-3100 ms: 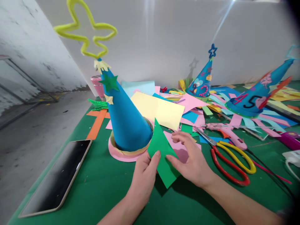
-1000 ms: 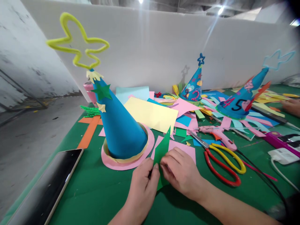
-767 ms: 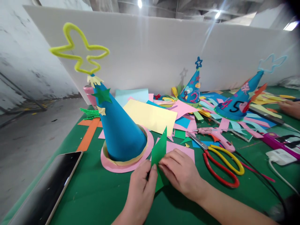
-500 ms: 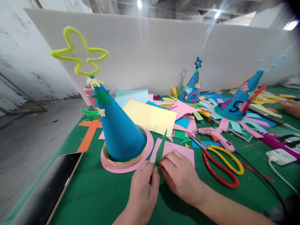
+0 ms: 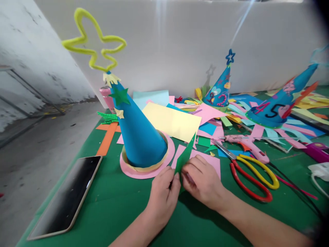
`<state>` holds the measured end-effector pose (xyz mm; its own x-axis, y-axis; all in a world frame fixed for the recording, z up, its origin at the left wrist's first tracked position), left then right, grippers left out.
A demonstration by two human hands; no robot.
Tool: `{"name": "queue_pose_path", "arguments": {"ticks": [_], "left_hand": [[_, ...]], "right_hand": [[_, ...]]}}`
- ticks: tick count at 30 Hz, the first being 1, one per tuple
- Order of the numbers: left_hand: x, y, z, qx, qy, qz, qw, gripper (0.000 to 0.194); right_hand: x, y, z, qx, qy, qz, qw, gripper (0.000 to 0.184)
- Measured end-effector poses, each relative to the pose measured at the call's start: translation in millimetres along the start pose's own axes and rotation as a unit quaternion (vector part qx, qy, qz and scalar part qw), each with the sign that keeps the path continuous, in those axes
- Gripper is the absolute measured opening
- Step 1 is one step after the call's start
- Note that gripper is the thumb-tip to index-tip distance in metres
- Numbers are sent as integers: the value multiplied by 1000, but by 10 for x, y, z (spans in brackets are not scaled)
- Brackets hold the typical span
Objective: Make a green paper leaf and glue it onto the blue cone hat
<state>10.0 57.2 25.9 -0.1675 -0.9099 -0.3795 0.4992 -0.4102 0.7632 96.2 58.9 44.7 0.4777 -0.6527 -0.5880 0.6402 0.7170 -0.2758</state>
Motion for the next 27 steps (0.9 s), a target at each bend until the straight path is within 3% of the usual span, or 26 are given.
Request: {"name": "queue_pose_path", "arguments": {"ticks": [7, 14, 22, 27], "left_hand": [[29, -248, -66, 123, 11, 139, 983, 27], [65, -312, -134, 221, 15, 217, 951, 28], [75, -374, -156, 298, 27, 259, 918, 26], [82, -389, -143, 281, 28, 252, 926, 25]], "right_hand": [[-18, 71, 27, -6, 16, -18, 1000, 14], [10, 140, 77, -9, 27, -38, 999, 13], [31, 237, 69, -100, 1, -91, 991, 10], [38, 245, 21, -125, -22, -111, 986, 5]]}}
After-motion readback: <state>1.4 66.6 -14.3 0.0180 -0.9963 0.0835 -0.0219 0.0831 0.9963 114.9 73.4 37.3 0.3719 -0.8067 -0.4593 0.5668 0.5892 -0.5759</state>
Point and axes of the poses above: each hand's wrist, its own x-axis away from the middle knuckle, its own z-axis out of the back of the hand, y = z × x, the point moved 9 cm from there along -x, towards the middle knuckle, and after that the axes turned 3 degrees about x, right-handed, at the moved point
